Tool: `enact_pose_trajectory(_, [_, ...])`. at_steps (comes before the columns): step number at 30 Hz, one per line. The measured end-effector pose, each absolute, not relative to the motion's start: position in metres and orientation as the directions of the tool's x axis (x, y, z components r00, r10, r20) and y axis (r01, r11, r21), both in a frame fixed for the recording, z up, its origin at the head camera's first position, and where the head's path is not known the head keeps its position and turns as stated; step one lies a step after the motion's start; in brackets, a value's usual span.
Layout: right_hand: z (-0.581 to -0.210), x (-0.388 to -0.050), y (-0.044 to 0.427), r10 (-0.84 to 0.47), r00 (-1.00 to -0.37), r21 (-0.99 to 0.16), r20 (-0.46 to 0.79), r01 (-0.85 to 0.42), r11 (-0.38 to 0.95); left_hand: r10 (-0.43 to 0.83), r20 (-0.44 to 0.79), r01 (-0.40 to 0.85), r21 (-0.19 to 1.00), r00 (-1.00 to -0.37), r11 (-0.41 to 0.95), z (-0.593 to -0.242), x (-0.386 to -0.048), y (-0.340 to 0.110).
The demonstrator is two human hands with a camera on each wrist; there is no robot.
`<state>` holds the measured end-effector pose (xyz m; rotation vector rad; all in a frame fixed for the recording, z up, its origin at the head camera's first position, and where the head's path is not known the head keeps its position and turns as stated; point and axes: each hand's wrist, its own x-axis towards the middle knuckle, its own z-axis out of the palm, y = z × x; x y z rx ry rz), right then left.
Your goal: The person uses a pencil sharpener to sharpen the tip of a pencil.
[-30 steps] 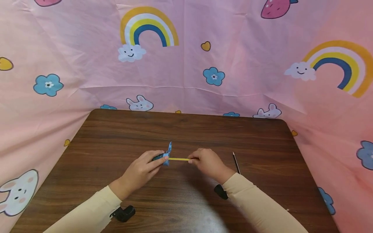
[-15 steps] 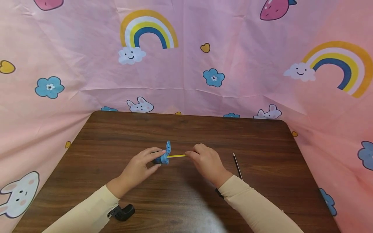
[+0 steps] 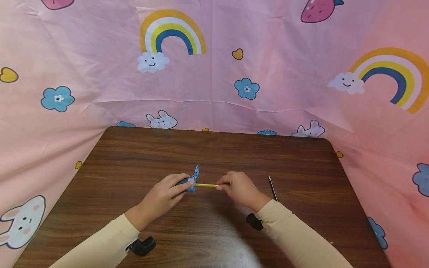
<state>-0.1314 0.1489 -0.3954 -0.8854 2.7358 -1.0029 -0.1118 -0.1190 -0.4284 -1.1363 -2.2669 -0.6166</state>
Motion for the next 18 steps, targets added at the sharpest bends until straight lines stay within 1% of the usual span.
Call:
enact_pose_trajectory(2, [-0.394, -0.133, 0.150, -0.543, -0.839, -0.653, 0.030, -0.428, 0.625, 0.594, 0.638, 0.833, 0.140, -0.490, 0.536, -0.429, -0.111, -0.120])
enact_pose_trajectory(4, [-0.393, -0.133, 0.149, -0.543, -0.839, -0.638, 0.014, -0.426, 0.642, 0.589, 0.638, 0.829, 0.146, -0.496, 0.540, -0.428, -0.111, -0.120])
enact_pose_trajectory(5, [-0.393, -0.132, 0.148, -0.547, -0.836, -0.607, 0.030, -0.450, 0.655, 0.581, 0.635, 0.822, 0.159, -0.510, 0.547, -0.428, -0.112, -0.120])
enact_pose_trajectory(7, [-0.396, -0.131, 0.145, -0.553, -0.827, -0.520, 0.097, -0.516, 0.680, 0.556, 0.621, 0.800, 0.208, -0.552, 0.563, -0.428, -0.112, -0.120])
enact_pose_trajectory(9, [-0.399, -0.130, 0.143, -0.566, -0.802, -0.423, 0.193, -0.588, 0.689, 0.529, 0.596, 0.769, 0.261, -0.604, 0.584, -0.427, -0.113, -0.120])
enact_pose_trajectory(11, [-0.402, -0.130, 0.141, -0.578, -0.758, -0.310, 0.302, -0.651, 0.693, 0.503, 0.562, 0.733, 0.318, -0.656, 0.601, -0.426, -0.113, -0.121])
enact_pose_trajectory(14, [-0.407, -0.131, 0.141, -0.586, -0.680, -0.184, 0.440, -0.707, 0.683, 0.466, 0.509, 0.678, 0.398, -0.724, 0.618, -0.423, -0.113, -0.122])
enact_pose_trajectory(16, [-0.409, -0.132, 0.143, -0.587, -0.630, -0.125, 0.508, -0.728, 0.673, 0.442, 0.473, 0.641, 0.450, -0.762, 0.622, -0.420, -0.112, -0.122])
enact_pose_trajectory(18, [-0.411, -0.134, 0.144, -0.587, -0.586, -0.092, 0.558, -0.747, 0.658, 0.418, 0.428, 0.596, 0.507, -0.801, 0.623, -0.417, -0.112, -0.121])
